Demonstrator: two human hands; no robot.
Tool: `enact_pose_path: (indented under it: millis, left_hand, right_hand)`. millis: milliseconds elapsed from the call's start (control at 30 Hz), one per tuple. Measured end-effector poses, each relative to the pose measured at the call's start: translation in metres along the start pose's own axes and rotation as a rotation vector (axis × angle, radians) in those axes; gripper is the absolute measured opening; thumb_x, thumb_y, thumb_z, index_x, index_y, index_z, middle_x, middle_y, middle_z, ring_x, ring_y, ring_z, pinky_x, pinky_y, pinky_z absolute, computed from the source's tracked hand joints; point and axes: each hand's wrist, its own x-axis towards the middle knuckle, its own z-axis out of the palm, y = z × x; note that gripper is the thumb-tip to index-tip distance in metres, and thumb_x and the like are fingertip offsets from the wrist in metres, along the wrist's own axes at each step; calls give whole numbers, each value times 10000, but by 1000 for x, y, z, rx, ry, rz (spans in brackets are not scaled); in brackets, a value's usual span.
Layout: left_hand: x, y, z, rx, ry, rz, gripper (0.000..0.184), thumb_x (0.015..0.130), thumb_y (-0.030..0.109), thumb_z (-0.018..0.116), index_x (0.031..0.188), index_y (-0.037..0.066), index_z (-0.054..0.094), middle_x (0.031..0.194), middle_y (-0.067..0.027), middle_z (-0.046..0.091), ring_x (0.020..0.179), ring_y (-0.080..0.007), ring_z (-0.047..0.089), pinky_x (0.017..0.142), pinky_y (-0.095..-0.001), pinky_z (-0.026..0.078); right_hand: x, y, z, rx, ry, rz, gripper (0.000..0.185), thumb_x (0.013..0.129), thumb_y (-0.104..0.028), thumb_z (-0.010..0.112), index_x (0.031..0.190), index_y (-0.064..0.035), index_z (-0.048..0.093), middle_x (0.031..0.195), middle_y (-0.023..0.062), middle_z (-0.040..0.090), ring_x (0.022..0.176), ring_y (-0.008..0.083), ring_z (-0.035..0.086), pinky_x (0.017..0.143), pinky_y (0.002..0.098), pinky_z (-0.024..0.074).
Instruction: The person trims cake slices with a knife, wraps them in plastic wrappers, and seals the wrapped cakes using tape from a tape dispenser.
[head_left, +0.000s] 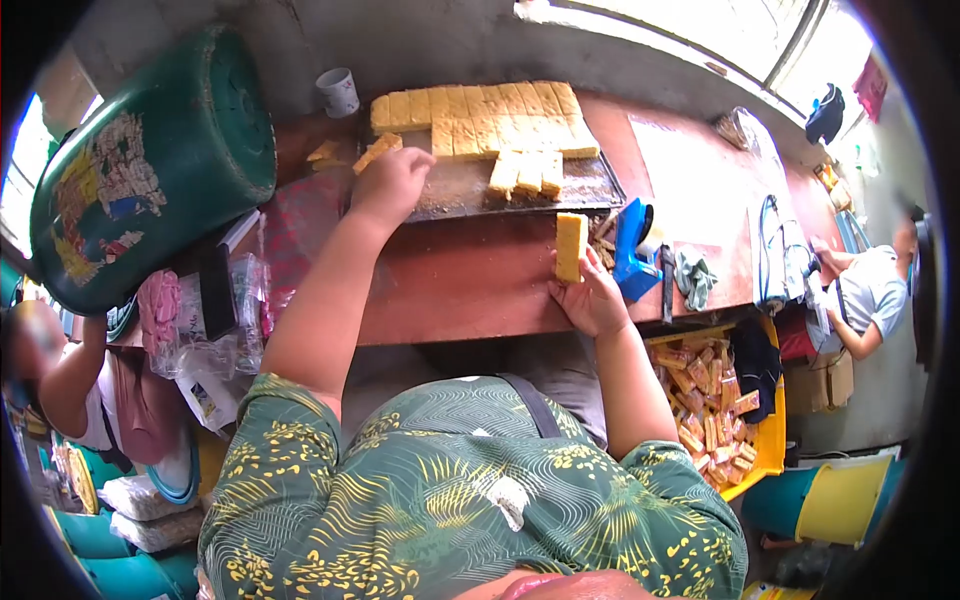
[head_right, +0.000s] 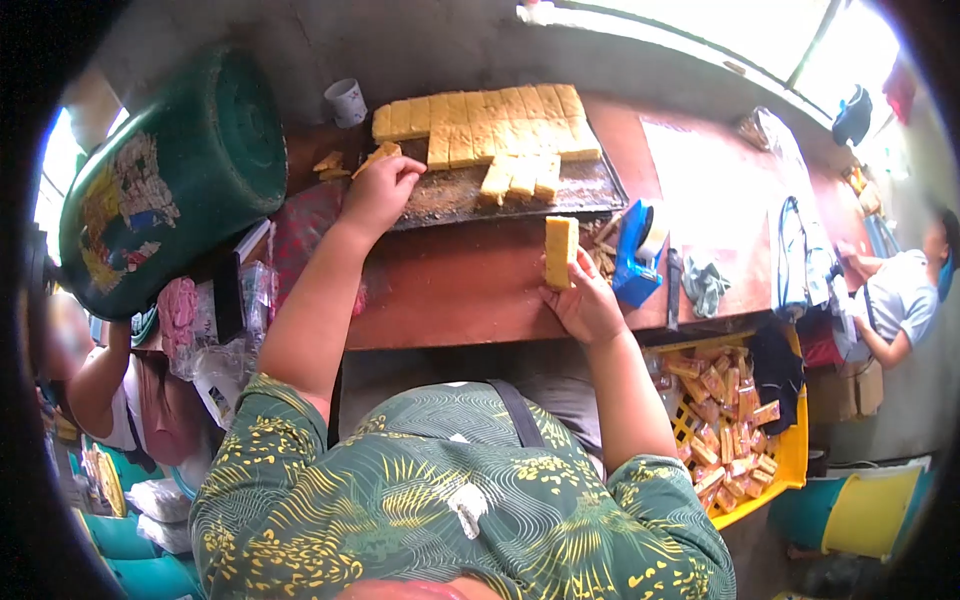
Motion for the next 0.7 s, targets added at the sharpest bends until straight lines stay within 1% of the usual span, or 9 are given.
enact_pose_path:
  millis: [33,133,200,300,400,433,533,633,700]
  left_hand:
    - [-7,12,-21,-4,-48,-116,208,933,256,702,1021,75,754,1013,-128,751,960,-325,714,824,-438,554]
    - [-27,-20,-51,34,0,-294,197,924,234,724,1033,73,753,997,-139,750,951,-305,716,852,-430,552]
    - [-52,-82,-60,-6,184,-18,252,900,241,771,1058,48,741,1048,-169,733,1004,-304,699,901,-427,540]
    - [-103,-81,-89,153,190,-253,296,881,252,804,1038,18,714,1130,-188,691,1057,-322,671,942,-423,527]
    - [-144,-109,-85,196,86,-156,342,839,263,850,1000,8,689,1208,-174,643,1067,-334,654,948,-424,526]
    - [-148,-116,-82,167,108,-171,371,794,284,891,934,17,674,1230,-153,630,1037,-321,656,938,-415,529]
    - [-144,-129,-83,24,76,-358,332,820,270,871,895,14,674,1254,-136,627,1031,-307,656,932,-402,530]
    - [-148,-117,-84,58,43,-321,258,891,226,806,868,7,672,1274,-122,632,1031,-289,660,923,-390,533]
    - [-148,-123,-85,77,16,-326,238,916,214,780,872,5,675,1290,-122,630,1062,-283,655,938,-389,531]
  right_hand:
    - [0,0,-3,1,-12,2,449,1048,-219,622,1470,-206,470,1357,43,628,1210,199,632,968,410,561]
    - [-1,0,1,6,3,12,445,1048,-214,619,1469,-204,473,1351,38,633,1204,198,636,972,415,559]
    - [-2,-2,2,3,10,31,443,1049,-211,617,1468,-201,474,1350,38,635,1205,201,637,975,415,556]
    - [-1,-2,3,-5,20,41,444,1049,-211,616,1469,-197,473,1358,43,633,1222,205,631,985,420,551]
    - [0,-1,3,-21,7,49,446,1049,-206,612,1472,-194,470,1360,50,634,1228,208,630,992,424,549]
    - [0,-1,4,-46,26,47,442,1052,-205,607,1472,-190,468,1359,56,636,1223,211,634,990,428,552]
    - [-1,-2,6,-80,34,49,432,1054,-213,607,1464,-186,472,1355,58,639,1221,213,636,985,423,555]
    - [-1,0,2,-60,52,33,437,1044,-199,629,1453,-185,479,1351,57,640,1221,206,636,975,409,556]
    - [-4,1,1,-48,51,22,438,1041,-188,635,1451,-185,481,1350,51,640,1220,203,637,974,405,556]
